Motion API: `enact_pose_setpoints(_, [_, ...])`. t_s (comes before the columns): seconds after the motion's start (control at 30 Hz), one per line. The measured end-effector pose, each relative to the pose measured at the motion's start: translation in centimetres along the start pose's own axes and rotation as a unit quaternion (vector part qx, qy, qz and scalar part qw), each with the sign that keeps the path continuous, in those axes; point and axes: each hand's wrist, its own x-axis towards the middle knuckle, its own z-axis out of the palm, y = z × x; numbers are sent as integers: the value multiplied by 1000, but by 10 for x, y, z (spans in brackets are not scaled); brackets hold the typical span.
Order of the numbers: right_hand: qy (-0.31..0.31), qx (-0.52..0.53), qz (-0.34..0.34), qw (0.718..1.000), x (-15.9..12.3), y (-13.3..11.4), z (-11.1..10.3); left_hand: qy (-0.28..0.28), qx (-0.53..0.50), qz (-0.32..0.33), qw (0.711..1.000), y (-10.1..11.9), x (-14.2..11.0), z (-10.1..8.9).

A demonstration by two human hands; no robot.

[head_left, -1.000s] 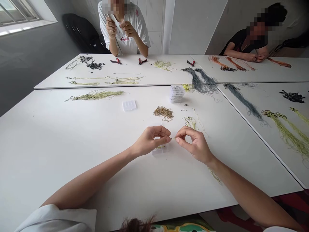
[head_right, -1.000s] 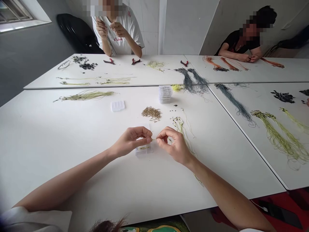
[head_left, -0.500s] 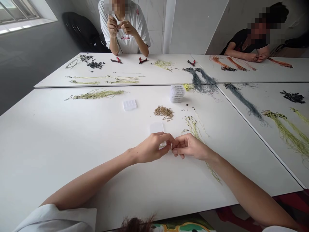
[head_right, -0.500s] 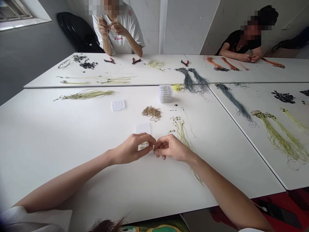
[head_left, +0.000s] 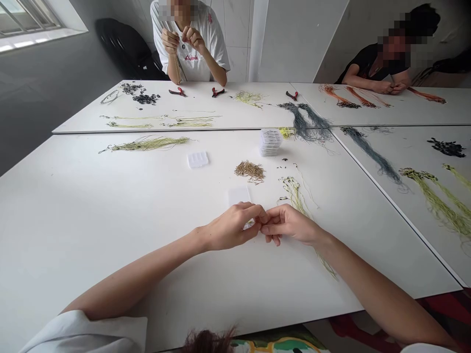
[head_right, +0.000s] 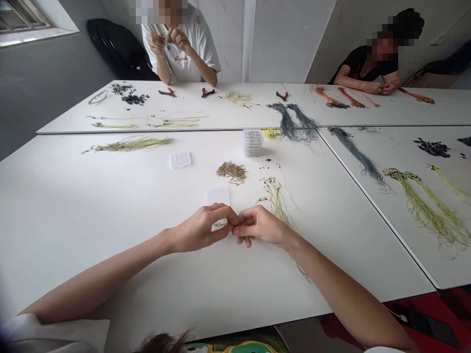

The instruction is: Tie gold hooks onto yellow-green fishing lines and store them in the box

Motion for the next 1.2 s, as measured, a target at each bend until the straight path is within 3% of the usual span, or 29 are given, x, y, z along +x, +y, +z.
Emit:
enact_pose_setpoints(0.37, [24,-1,-9,1000,-1,0,-3,-3,36,-8,999,0,1,-11])
enact_pose_setpoints(0.9, [16,-7,17,1000,-2,-2,0,-17,50,6,999,-1,1,-5])
enact_pose_setpoints(1.2, [20,-6,24,999,-2,-2,-2,6,39,7,999,-1,1,-7])
